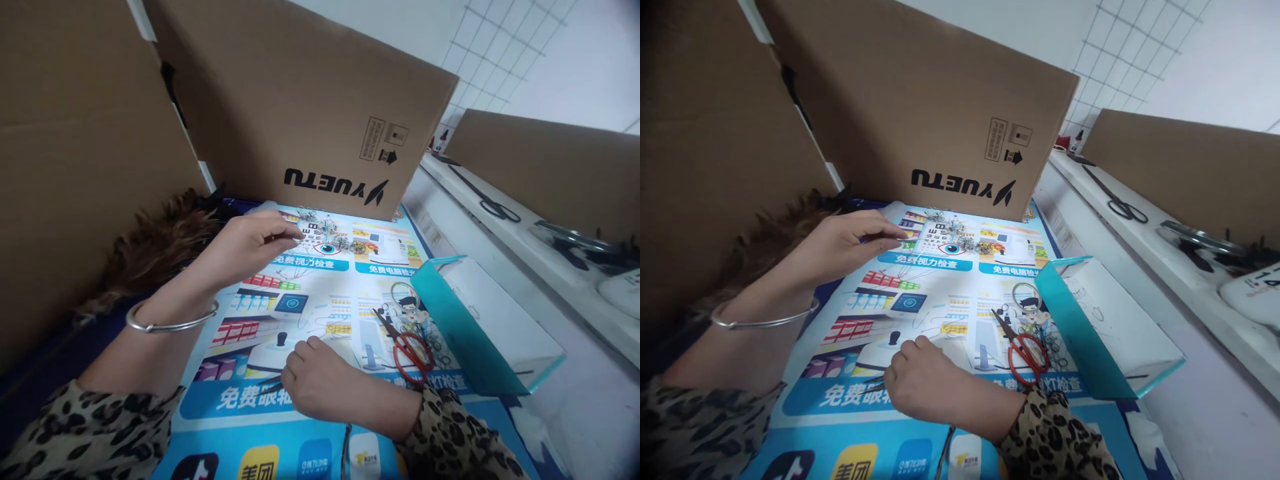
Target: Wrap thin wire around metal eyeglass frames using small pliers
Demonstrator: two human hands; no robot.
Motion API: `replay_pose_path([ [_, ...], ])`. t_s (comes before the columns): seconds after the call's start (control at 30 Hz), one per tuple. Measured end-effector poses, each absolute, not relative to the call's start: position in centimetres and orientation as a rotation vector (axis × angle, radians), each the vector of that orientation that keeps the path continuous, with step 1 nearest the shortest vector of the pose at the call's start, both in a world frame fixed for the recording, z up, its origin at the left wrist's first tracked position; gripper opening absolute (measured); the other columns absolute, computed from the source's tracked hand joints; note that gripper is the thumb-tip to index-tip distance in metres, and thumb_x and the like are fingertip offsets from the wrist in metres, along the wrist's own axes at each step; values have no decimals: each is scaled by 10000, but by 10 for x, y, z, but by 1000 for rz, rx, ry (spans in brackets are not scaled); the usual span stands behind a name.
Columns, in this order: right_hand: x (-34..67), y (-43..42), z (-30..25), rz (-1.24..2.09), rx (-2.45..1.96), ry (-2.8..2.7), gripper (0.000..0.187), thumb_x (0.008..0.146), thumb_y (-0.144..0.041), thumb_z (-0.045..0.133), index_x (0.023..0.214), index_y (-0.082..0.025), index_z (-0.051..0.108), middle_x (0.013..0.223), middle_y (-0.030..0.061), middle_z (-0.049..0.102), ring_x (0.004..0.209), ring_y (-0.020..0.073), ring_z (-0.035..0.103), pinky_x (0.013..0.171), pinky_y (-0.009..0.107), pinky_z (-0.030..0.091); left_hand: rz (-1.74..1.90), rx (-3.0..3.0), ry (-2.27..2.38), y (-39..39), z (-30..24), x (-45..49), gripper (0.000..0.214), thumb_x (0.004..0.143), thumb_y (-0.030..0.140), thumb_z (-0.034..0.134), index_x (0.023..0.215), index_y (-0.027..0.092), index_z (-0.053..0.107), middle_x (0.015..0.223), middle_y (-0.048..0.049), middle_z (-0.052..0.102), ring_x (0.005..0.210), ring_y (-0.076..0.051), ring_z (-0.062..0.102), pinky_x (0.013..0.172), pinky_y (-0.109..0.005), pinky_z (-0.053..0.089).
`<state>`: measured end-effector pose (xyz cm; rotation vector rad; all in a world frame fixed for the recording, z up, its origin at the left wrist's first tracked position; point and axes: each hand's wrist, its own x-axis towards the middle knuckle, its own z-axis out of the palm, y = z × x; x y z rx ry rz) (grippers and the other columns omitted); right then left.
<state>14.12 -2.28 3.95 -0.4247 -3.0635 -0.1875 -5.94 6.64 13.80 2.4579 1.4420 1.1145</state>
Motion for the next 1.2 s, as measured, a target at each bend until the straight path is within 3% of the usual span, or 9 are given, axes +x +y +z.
replay_pose_path([
  [0.2, 143, -36, 56, -173, -323, -2998, 165, 850, -125, 393, 808, -98, 551, 725, 79, 538, 677, 181, 443, 593, 332, 314, 1101, 2454, 1455, 61, 141, -57, 202, 832, 227, 486, 932, 168, 651, 905, -35, 638, 853, -147, 565, 766, -253, 431],
  [0.3, 148, -27, 66, 34, -571, -2883, 137, 786, -221, 472, 765, -116, 557, 720, 75, 557, 713, 198, 467, 621, 344, 356, 1119, 2437, 1495, 60, 141, -61, 200, 834, 245, 493, 936, 175, 651, 908, -27, 630, 838, -146, 572, 745, -249, 431],
  [0.4, 162, 4, 70, 573, -878, -2648, 113, 707, -231, 519, 769, -141, 550, 760, 60, 588, 743, 183, 514, 672, 323, 414, 1148, 2439, 1511, 60, 142, -65, 205, 829, 260, 501, 945, 185, 651, 914, -16, 630, 841, -150, 579, 738, -246, 431],
  [0.5, 184, 42, 66, 1349, -1050, -2146, 125, 742, -266, 492, 798, -157, 515, 733, 26, 597, 664, 144, 564, 610, 279, 467, 1158, 2449, 1522, 59, 143, -67, 209, 828, 270, 500, 957, 200, 648, 913, -3, 632, 840, -147, 578, 726, -238, 428],
  [0.6, 203, 69, 64, 1764, -987, -1646, 185, 770, -305, 447, 834, -135, 484, 723, 58, 611, 684, 179, 609, 596, 316, 507, 1136, 2451, 1549, 59, 145, -68, 200, 826, 284, 512, 948, 196, 644, 913, -2, 629, 827, -139, 572, 721, -232, 422],
  [0.7, 214, 78, 64, 1767, -1034, -1553, 171, 773, -302, 430, 817, -143, 473, 712, 50, 600, 639, 173, 608, 562, 302, 500, 1121, 2443, 1549, 59, 146, -68, 194, 827, 265, 511, 944, 187, 643, 914, -10, 630, 830, -143, 570, 730, -237, 420],
  [0.87, 213, 73, 59, 1346, -1435, -2121, 96, 727, -225, 503, 783, -152, 534, 654, -3, 575, 580, 108, 541, 518, 193, 402, 1147, 2435, 1489, 61, 144, -66, 206, 824, 217, 499, 955, 182, 654, 928, -23, 641, 850, -155, 572, 747, -249, 422],
  [1.2, 212, 58, 83, 1046, -1208, -2791, 191, 687, -141, 477, 808, -161, 623, 687, -17, 603, 616, 91, 503, 567, 183, 346, 1087, 2485, 1423, 63, 142, -60, 222, 840, 200, 480, 961, 150, 660, 937, -49, 642, 869, -157, 559, 773, -258, 423],
])
